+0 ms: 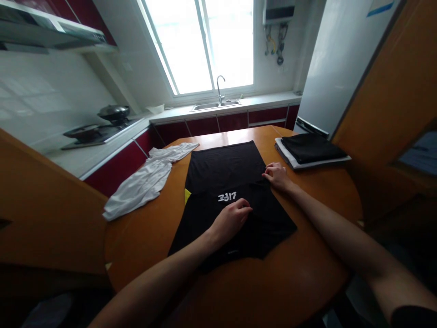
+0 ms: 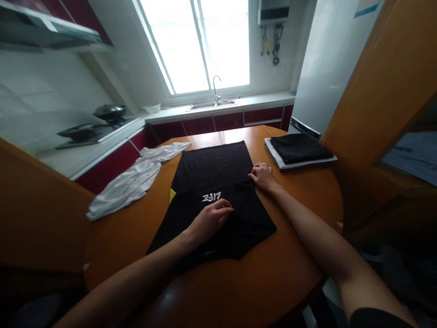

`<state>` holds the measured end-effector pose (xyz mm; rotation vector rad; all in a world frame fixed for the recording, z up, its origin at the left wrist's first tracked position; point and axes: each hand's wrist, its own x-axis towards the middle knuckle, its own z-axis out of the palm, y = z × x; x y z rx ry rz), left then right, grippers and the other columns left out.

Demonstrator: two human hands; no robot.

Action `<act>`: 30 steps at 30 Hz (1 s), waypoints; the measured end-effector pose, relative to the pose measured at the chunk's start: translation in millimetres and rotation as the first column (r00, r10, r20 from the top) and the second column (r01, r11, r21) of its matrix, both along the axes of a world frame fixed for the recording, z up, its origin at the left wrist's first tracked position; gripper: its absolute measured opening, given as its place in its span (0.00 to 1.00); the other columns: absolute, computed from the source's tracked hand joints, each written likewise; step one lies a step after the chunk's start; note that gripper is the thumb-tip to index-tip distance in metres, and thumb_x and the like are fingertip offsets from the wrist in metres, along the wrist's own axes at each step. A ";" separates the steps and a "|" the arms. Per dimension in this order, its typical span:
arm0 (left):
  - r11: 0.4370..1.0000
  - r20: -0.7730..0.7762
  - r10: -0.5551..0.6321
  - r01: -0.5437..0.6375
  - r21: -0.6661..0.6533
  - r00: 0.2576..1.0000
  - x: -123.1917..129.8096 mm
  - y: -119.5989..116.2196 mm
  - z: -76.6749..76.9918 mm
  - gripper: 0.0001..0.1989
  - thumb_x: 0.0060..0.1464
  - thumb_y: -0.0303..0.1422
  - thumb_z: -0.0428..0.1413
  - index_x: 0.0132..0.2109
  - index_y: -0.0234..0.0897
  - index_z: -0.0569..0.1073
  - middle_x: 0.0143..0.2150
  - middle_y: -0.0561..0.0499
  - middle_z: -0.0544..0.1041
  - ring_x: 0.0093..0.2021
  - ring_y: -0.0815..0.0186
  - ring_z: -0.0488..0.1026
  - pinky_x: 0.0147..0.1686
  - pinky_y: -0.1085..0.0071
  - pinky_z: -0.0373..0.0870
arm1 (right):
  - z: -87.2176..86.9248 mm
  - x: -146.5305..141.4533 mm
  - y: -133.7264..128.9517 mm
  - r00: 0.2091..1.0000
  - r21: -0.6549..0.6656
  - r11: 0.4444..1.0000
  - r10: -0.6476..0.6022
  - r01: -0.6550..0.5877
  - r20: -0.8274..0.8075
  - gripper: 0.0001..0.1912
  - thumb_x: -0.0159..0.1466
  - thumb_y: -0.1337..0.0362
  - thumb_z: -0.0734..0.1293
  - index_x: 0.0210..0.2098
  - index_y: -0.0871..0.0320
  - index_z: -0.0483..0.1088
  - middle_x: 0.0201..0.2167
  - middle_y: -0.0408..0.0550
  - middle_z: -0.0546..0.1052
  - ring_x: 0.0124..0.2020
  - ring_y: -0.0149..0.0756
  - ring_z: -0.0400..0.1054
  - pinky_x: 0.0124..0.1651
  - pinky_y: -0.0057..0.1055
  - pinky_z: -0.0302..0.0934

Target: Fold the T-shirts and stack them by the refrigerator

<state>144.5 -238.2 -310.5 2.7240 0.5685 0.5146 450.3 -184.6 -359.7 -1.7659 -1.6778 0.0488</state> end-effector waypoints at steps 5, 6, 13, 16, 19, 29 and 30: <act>0.999 -0.036 0.014 -0.012 0.047 0.999 -0.5 -0.9 -0.9 0.13 0.65 0.24 0.51 0.45 0.38 0.79 0.48 0.46 0.76 0.46 0.63 0.76 0.50 0.67 0.75 | -2.5 7.3 5.0 0.998 0.014 0.998 -0.061 0.061 -0.030 0.11 0.65 0.57 0.67 0.30 0.55 0.75 0.45 0.53 0.76 0.51 0.49 0.64 0.55 0.46 0.56; 0.997 -0.063 0.021 -0.017 0.069 0.998 -1.0 -1.9 -0.4 0.12 0.65 0.24 0.51 0.45 0.39 0.79 0.47 0.46 0.77 0.47 0.62 0.75 0.52 0.65 0.74 | -2.5 9.3 6.1 0.995 0.033 0.996 -0.075 0.078 -0.068 0.10 0.65 0.57 0.67 0.31 0.55 0.76 0.45 0.54 0.77 0.50 0.48 0.65 0.55 0.45 0.57; 0.987 -0.084 0.105 -0.094 0.130 0.991 0.8 -1.9 16.7 0.13 0.67 0.32 0.51 0.53 0.42 0.77 0.51 0.46 0.78 0.50 0.58 0.75 0.54 0.59 0.71 | 3.6 28.3 6.9 0.968 0.159 0.972 -0.137 0.172 -0.210 0.11 0.65 0.65 0.61 0.35 0.57 0.76 0.39 0.53 0.78 0.46 0.45 0.70 0.57 0.41 0.60; 0.985 -0.096 0.144 -0.133 0.109 0.985 12.7 19.8 27.1 0.13 0.66 0.29 0.51 0.50 0.41 0.79 0.49 0.47 0.79 0.49 0.59 0.76 0.53 0.64 0.71 | 4.1 28.5 4.9 0.971 0.164 0.976 -0.106 0.143 -0.214 0.10 0.64 0.66 0.62 0.35 0.57 0.76 0.39 0.53 0.79 0.46 0.44 0.71 0.56 0.40 0.62; 0.978 -0.101 0.202 -0.196 0.067 0.974 35.2 55.2 31.8 0.13 0.64 0.28 0.53 0.50 0.40 0.80 0.48 0.47 0.80 0.49 0.60 0.77 0.52 0.69 0.71 | 3.4 22.2 3.4 0.977 0.164 0.982 -0.054 0.089 -0.206 0.10 0.64 0.67 0.62 0.36 0.58 0.76 0.40 0.54 0.79 0.46 0.44 0.71 0.55 0.39 0.62; 0.959 -0.308 0.268 -0.222 0.177 0.913 89.0 101.3 19.8 0.17 0.59 0.39 0.61 0.53 0.38 0.77 0.52 0.41 0.75 0.54 0.52 0.72 0.53 0.62 0.69 | -3.9 15.0 -4.5 0.982 0.109 0.994 -0.007 0.028 -0.187 0.11 0.64 0.69 0.62 0.38 0.59 0.77 0.42 0.54 0.79 0.46 0.42 0.72 0.54 0.37 0.64; 0.952 -0.280 0.275 -0.219 0.216 0.920 87.2 95.6 20.5 0.17 0.61 0.38 0.60 0.55 0.38 0.76 0.53 0.41 0.75 0.55 0.52 0.71 0.54 0.61 0.69 | -3.8 15.3 -4.7 0.982 0.107 0.994 -0.011 0.032 -0.187 0.12 0.64 0.70 0.61 0.38 0.59 0.77 0.42 0.54 0.79 0.46 0.42 0.72 0.54 0.36 0.64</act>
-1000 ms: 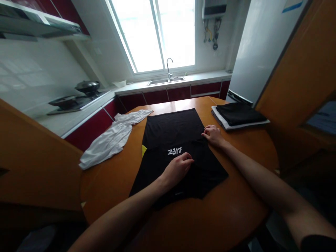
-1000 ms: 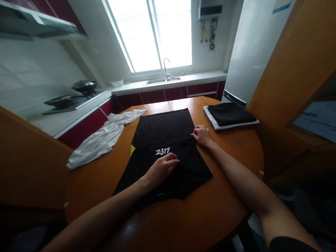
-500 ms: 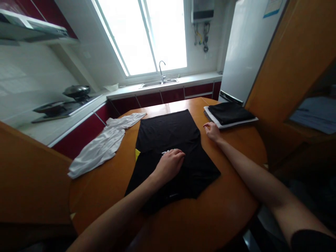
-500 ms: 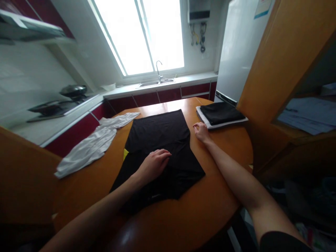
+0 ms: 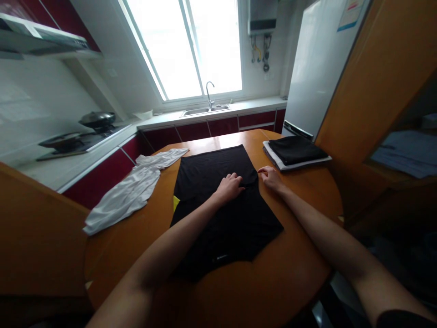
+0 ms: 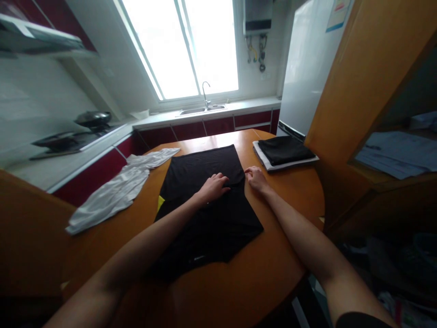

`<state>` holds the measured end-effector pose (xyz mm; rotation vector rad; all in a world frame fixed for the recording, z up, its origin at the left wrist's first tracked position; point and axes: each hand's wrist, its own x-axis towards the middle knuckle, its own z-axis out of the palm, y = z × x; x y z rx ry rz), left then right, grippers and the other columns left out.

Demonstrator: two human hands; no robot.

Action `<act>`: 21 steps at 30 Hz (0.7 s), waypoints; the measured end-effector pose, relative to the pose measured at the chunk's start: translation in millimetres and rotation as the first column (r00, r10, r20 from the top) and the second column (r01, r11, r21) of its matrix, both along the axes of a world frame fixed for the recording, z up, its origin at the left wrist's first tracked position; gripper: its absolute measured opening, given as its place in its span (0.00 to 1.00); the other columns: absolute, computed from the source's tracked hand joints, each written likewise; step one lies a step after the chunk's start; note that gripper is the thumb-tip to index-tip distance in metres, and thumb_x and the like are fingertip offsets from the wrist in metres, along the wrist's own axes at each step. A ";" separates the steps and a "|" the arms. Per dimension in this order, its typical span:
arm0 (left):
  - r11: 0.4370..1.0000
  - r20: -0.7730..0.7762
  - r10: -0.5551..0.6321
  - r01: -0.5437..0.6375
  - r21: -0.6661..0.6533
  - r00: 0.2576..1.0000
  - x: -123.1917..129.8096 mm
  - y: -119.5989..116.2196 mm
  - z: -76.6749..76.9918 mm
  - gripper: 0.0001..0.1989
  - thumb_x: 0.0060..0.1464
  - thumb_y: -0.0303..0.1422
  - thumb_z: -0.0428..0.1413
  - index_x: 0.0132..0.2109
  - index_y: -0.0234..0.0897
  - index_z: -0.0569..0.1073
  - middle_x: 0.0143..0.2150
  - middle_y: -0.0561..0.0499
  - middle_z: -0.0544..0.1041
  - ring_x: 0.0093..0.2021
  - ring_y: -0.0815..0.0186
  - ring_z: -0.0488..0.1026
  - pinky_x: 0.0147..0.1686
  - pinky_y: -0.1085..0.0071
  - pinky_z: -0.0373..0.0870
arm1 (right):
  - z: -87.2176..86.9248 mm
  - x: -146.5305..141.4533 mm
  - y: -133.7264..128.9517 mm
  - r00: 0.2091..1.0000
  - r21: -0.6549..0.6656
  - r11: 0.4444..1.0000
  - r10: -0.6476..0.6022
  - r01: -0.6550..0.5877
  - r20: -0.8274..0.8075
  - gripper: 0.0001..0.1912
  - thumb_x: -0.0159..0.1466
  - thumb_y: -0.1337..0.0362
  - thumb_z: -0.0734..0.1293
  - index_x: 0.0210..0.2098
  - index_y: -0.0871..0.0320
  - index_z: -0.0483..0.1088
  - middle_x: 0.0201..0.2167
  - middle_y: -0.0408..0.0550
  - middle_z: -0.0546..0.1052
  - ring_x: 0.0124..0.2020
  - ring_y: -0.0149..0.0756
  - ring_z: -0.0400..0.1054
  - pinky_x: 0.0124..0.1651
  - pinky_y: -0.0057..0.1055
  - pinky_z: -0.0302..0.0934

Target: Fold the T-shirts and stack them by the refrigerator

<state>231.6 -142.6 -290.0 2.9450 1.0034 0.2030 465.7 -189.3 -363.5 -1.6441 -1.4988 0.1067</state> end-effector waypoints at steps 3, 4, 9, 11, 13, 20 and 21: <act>0.998 0.100 -0.059 0.057 0.027 0.993 -9.1 -22.0 -1.8 0.17 0.67 0.36 0.51 0.60 0.38 0.72 0.56 0.41 0.74 0.57 0.54 0.71 0.57 0.61 0.67 | 3.0 -3.2 -1.1 1.000 0.005 1.000 0.004 -0.004 0.023 0.16 0.62 0.73 0.59 0.40 0.60 0.78 0.44 0.54 0.79 0.49 0.41 0.72 0.57 0.36 0.63; 0.995 0.125 -0.095 0.094 0.018 0.988 -12.3 -30.4 -4.8 0.19 0.69 0.37 0.49 0.62 0.38 0.70 0.59 0.42 0.73 0.59 0.55 0.70 0.59 0.61 0.65 | 4.9 -6.0 -1.9 0.999 0.010 1.000 0.018 -0.019 0.037 0.18 0.61 0.74 0.58 0.41 0.59 0.78 0.45 0.54 0.79 0.51 0.41 0.71 0.58 0.36 0.62; 0.949 0.067 -0.311 0.314 -0.036 0.948 -22.7 -73.9 -27.2 0.32 0.68 0.48 0.48 0.73 0.43 0.53 0.76 0.43 0.49 0.74 0.49 0.47 0.69 0.47 0.50 | 14.3 -23.0 -9.2 0.992 0.024 0.997 0.075 -0.078 0.096 0.27 0.59 0.76 0.55 0.50 0.59 0.77 0.54 0.52 0.77 0.60 0.39 0.68 0.65 0.37 0.58; 0.926 0.032 -0.371 0.373 -0.061 0.928 -25.5 -88.8 -27.2 0.33 0.68 0.51 0.46 0.74 0.46 0.51 0.77 0.45 0.46 0.75 0.49 0.41 0.69 0.43 0.45 | 14.8 -23.1 -12.1 0.991 0.017 0.998 0.064 -0.067 0.118 0.28 0.59 0.76 0.55 0.54 0.61 0.75 0.58 0.53 0.76 0.63 0.39 0.65 0.67 0.38 0.56; 0.908 0.025 -0.409 0.410 -0.087 0.912 -30.7 -100.4 -17.7 0.32 0.69 0.52 0.43 0.73 0.45 0.54 0.76 0.45 0.47 0.76 0.51 0.40 0.70 0.44 0.43 | 12.6 -17.8 -13.8 0.990 -0.004 0.999 0.039 -0.039 0.136 0.30 0.58 0.75 0.55 0.57 0.65 0.73 0.60 0.56 0.74 0.65 0.40 0.63 0.69 0.38 0.54; 0.919 -0.051 -0.356 0.339 -0.201 0.933 -95.2 -68.8 31.6 0.27 0.71 0.46 0.44 0.71 0.43 0.59 0.75 0.45 0.53 0.75 0.53 0.45 0.70 0.48 0.48 | 2.6 -9.8 -15.3 0.961 -0.232 0.949 -0.158 0.212 0.229 0.32 0.63 0.71 0.55 0.64 0.78 0.63 0.66 0.67 0.65 0.69 0.51 0.55 0.71 0.46 0.49; 0.947 -0.066 -0.277 0.261 -0.186 0.959 -109.4 -53.6 32.6 0.26 0.71 0.44 0.45 0.70 0.43 0.61 0.74 0.45 0.55 0.74 0.53 0.47 0.69 0.47 0.48 | 2.9 -15.1 -15.5 0.958 -0.252 0.944 -0.149 0.212 0.246 0.32 0.65 0.69 0.54 0.65 0.78 0.61 0.68 0.68 0.62 0.71 0.52 0.53 0.71 0.48 0.48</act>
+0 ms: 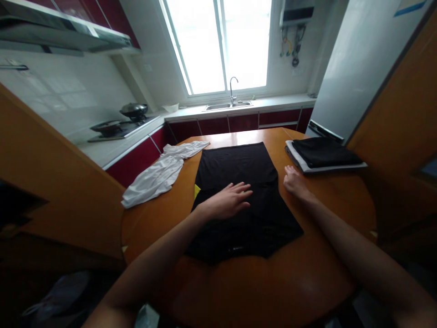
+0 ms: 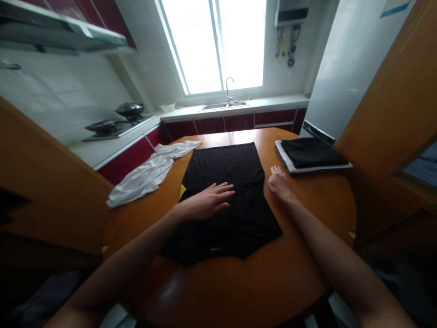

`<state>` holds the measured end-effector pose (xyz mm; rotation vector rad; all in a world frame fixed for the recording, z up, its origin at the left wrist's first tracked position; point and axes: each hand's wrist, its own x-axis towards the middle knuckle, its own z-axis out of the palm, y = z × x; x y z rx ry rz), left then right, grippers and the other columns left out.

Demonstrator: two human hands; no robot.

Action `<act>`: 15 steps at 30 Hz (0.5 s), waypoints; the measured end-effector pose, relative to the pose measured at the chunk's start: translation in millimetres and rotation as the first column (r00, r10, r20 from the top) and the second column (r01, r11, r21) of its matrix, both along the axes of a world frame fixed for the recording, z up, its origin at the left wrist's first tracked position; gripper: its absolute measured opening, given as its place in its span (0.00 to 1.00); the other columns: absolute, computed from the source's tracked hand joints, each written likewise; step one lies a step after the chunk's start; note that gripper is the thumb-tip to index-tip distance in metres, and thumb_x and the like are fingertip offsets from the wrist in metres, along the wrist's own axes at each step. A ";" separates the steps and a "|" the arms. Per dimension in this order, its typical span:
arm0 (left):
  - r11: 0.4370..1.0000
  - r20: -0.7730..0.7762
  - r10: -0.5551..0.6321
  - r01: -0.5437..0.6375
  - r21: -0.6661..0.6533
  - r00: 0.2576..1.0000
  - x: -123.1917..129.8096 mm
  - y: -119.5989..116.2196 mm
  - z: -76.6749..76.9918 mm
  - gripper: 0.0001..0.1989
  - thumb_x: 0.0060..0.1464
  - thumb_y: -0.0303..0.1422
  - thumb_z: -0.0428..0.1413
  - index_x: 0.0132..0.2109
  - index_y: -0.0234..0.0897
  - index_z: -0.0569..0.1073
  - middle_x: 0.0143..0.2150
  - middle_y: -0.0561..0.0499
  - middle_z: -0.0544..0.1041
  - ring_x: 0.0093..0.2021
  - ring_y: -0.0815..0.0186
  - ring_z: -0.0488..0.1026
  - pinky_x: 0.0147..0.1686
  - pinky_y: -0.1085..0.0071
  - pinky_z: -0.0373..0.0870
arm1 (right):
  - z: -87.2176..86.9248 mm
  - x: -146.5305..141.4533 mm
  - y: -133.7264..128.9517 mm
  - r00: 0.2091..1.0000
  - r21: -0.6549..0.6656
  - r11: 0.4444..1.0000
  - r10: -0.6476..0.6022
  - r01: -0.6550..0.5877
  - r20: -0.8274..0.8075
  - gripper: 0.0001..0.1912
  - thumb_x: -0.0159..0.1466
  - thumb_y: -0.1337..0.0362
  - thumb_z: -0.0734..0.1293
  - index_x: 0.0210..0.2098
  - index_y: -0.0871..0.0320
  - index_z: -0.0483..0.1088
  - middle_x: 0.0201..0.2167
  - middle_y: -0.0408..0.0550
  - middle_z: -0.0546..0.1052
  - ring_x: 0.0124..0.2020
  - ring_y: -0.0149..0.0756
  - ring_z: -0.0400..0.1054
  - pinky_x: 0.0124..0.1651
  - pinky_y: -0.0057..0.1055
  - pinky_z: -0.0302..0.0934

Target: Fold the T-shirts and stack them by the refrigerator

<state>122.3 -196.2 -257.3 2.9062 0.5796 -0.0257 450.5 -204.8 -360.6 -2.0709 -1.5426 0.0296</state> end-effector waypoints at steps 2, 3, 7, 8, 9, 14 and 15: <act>0.979 0.021 0.185 -0.186 0.080 0.983 -27.8 31.3 -5.2 0.24 0.70 0.42 0.45 0.68 0.42 0.64 0.73 0.43 0.58 0.73 0.52 0.51 0.69 0.45 0.48 | 1.4 -14.7 -0.7 1.000 -0.034 0.999 0.022 -0.022 0.021 0.32 0.69 0.64 0.52 0.68 0.77 0.57 0.70 0.68 0.56 0.72 0.53 0.47 0.71 0.52 0.45; 0.958 0.026 0.265 -0.267 0.108 0.964 -40.5 45.1 -11.3 0.24 0.71 0.41 0.44 0.68 0.40 0.64 0.72 0.42 0.60 0.73 0.51 0.52 0.69 0.45 0.49 | 2.1 -23.1 -1.1 0.999 -0.055 0.998 0.037 -0.036 0.027 0.33 0.70 0.61 0.51 0.69 0.75 0.56 0.71 0.67 0.54 0.73 0.53 0.45 0.71 0.54 0.43; 0.855 0.062 0.496 -0.500 0.141 0.866 -75.9 75.8 -48.9 0.29 0.70 0.43 0.42 0.70 0.33 0.60 0.73 0.37 0.55 0.74 0.49 0.48 0.68 0.43 0.49 | 3.3 -50.3 -3.2 0.991 -0.231 0.967 0.123 -0.108 0.051 0.40 0.72 0.47 0.50 0.72 0.71 0.48 0.74 0.64 0.45 0.75 0.50 0.35 0.72 0.56 0.32; 0.843 0.055 0.520 -0.523 0.127 0.852 -81.0 78.1 -58.2 0.31 0.70 0.45 0.42 0.72 0.32 0.57 0.74 0.37 0.52 0.75 0.49 0.45 0.68 0.42 0.48 | 3.5 -53.3 -3.7 0.989 -0.279 0.953 0.141 -0.120 0.055 0.41 0.71 0.45 0.50 0.73 0.70 0.46 0.74 0.64 0.44 0.75 0.50 0.33 0.72 0.56 0.29; 0.842 0.043 0.528 -0.529 0.108 0.848 -85.0 79.5 -66.1 0.33 0.69 0.48 0.42 0.73 0.33 0.54 0.75 0.37 0.49 0.75 0.49 0.42 0.68 0.41 0.46 | 4.0 -54.7 -4.2 0.987 -0.315 0.940 0.154 -0.129 0.055 0.43 0.71 0.43 0.50 0.73 0.70 0.46 0.74 0.64 0.42 0.75 0.49 0.32 0.72 0.56 0.28; 0.813 0.215 0.565 -0.582 0.022 0.797 -98.9 93.3 -76.5 0.34 0.69 0.48 0.39 0.74 0.35 0.51 0.76 0.39 0.46 0.75 0.50 0.40 0.69 0.40 0.41 | 13.6 -44.0 -6.5 0.995 -0.184 0.978 0.100 -0.098 0.002 0.42 0.72 0.44 0.47 0.73 0.69 0.45 0.74 0.64 0.43 0.75 0.49 0.33 0.71 0.60 0.31; 0.785 0.282 0.595 -0.620 -0.004 0.752 -102.3 98.2 -74.8 0.32 0.70 0.46 0.39 0.73 0.33 0.52 0.75 0.38 0.49 0.75 0.50 0.42 0.69 0.41 0.42 | 15.9 -41.1 -7.1 0.997 -0.118 0.990 0.075 -0.074 -0.004 0.40 0.72 0.46 0.46 0.73 0.69 0.45 0.74 0.63 0.44 0.75 0.49 0.34 0.71 0.60 0.32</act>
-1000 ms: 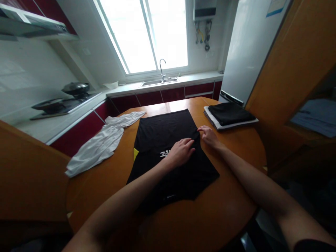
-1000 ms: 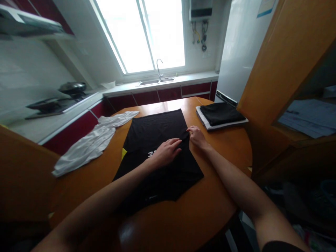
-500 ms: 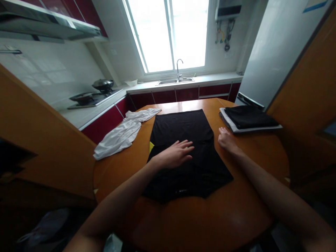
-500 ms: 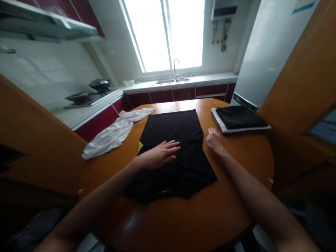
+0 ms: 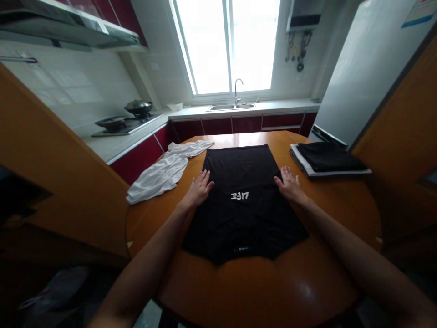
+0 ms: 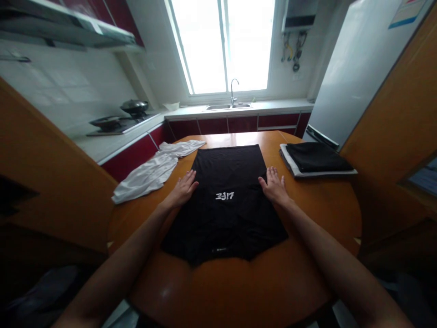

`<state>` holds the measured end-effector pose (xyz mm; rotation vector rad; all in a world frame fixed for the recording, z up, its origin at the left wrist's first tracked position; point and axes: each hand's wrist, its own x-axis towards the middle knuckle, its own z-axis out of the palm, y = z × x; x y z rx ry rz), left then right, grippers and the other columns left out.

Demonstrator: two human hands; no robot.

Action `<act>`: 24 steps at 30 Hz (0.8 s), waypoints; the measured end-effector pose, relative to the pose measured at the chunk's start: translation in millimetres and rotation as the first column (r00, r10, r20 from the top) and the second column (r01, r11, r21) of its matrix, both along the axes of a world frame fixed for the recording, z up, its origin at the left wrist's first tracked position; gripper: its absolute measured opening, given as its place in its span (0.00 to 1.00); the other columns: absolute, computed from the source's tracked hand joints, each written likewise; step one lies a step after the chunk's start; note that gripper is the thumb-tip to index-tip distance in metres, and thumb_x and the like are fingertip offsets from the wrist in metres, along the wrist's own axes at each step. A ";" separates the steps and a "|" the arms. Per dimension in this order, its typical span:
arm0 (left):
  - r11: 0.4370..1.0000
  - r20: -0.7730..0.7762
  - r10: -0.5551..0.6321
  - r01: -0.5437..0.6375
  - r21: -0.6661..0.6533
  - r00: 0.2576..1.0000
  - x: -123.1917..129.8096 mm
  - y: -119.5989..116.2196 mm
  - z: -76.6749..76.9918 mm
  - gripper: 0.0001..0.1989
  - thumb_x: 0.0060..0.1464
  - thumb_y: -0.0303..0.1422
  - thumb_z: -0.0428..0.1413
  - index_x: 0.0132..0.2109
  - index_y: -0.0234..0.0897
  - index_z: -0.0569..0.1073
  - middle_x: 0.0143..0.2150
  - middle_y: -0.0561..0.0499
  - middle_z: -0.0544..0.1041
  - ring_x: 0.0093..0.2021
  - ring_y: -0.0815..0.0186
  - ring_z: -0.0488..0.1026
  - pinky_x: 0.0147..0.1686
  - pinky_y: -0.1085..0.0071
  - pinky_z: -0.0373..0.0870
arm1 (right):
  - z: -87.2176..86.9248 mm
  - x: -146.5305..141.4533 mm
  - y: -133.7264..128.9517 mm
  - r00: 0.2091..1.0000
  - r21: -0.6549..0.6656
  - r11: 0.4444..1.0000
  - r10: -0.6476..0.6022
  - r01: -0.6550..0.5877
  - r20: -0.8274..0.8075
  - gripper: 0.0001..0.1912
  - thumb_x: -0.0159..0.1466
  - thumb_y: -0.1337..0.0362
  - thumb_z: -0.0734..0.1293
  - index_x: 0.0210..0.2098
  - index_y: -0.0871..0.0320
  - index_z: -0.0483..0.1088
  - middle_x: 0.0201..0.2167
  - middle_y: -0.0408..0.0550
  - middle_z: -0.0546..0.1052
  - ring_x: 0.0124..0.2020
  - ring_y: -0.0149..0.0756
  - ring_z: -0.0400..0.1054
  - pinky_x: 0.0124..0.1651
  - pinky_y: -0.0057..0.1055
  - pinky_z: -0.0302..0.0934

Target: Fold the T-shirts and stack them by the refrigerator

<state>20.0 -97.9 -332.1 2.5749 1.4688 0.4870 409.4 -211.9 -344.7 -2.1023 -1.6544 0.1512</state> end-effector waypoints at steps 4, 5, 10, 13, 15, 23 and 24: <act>0.990 0.277 0.121 -0.138 0.042 0.953 -19.8 16.7 9.1 0.31 0.69 0.40 0.40 0.72 0.28 0.54 0.73 0.34 0.56 0.74 0.51 0.50 0.70 0.47 0.49 | 3.1 4.5 -3.2 0.998 0.152 0.987 -0.057 0.055 0.008 0.36 0.72 0.53 0.48 0.72 0.71 0.47 0.73 0.65 0.48 0.75 0.49 0.38 0.71 0.59 0.36; 0.985 0.338 0.132 -0.160 0.056 0.932 -25.4 18.6 11.5 0.31 0.69 0.40 0.40 0.73 0.28 0.53 0.72 0.34 0.57 0.73 0.52 0.51 0.70 0.49 0.50 | 2.2 4.0 -4.0 0.998 0.144 0.988 -0.065 0.063 0.015 0.36 0.71 0.54 0.49 0.72 0.72 0.47 0.73 0.65 0.48 0.75 0.50 0.38 0.71 0.60 0.36; 0.979 0.380 0.100 -0.159 0.127 0.920 -36.8 12.4 20.6 0.31 0.70 0.41 0.39 0.74 0.31 0.51 0.73 0.38 0.56 0.74 0.57 0.51 0.71 0.56 0.49 | -1.2 2.3 -4.6 0.995 0.086 0.991 -0.103 0.101 0.011 0.36 0.70 0.56 0.50 0.71 0.74 0.48 0.73 0.66 0.48 0.74 0.53 0.39 0.70 0.62 0.36; 0.992 0.163 0.047 -0.066 0.111 0.985 -27.2 3.6 17.3 0.30 0.71 0.43 0.37 0.72 0.33 0.56 0.74 0.39 0.55 0.74 0.52 0.48 0.70 0.48 0.47 | -1.0 2.2 -3.2 0.998 0.152 0.987 -0.048 0.043 0.030 0.34 0.70 0.59 0.50 0.72 0.70 0.49 0.74 0.62 0.49 0.74 0.49 0.41 0.71 0.59 0.40; 0.997 0.017 0.040 -0.041 0.059 0.999 -20.2 -1.3 11.7 0.30 0.71 0.47 0.37 0.72 0.37 0.58 0.74 0.40 0.53 0.74 0.49 0.46 0.68 0.43 0.46 | -3.4 0.0 -2.3 0.998 0.139 0.990 0.016 -0.024 0.061 0.34 0.70 0.60 0.51 0.72 0.67 0.50 0.74 0.59 0.49 0.74 0.48 0.41 0.71 0.58 0.42; 0.983 -0.214 0.081 -0.114 -0.143 0.973 -21.8 -2.8 -3.8 0.36 0.67 0.55 0.37 0.75 0.44 0.49 0.76 0.41 0.45 0.75 0.46 0.41 0.66 0.38 0.47 | -18.5 -0.6 2.7 0.993 -0.045 0.993 0.111 -0.109 0.034 0.34 0.71 0.53 0.52 0.71 0.64 0.52 0.73 0.59 0.51 0.74 0.49 0.43 0.71 0.60 0.38; 0.985 -0.190 0.097 -0.121 -0.120 0.977 -22.6 -1.4 -2.2 0.36 0.68 0.55 0.36 0.75 0.42 0.49 0.76 0.40 0.45 0.75 0.46 0.41 0.66 0.39 0.48 | -16.6 3.9 3.6 0.996 0.008 0.996 0.092 -0.092 -0.010 0.34 0.71 0.53 0.52 0.71 0.64 0.53 0.73 0.60 0.52 0.74 0.49 0.44 0.71 0.58 0.40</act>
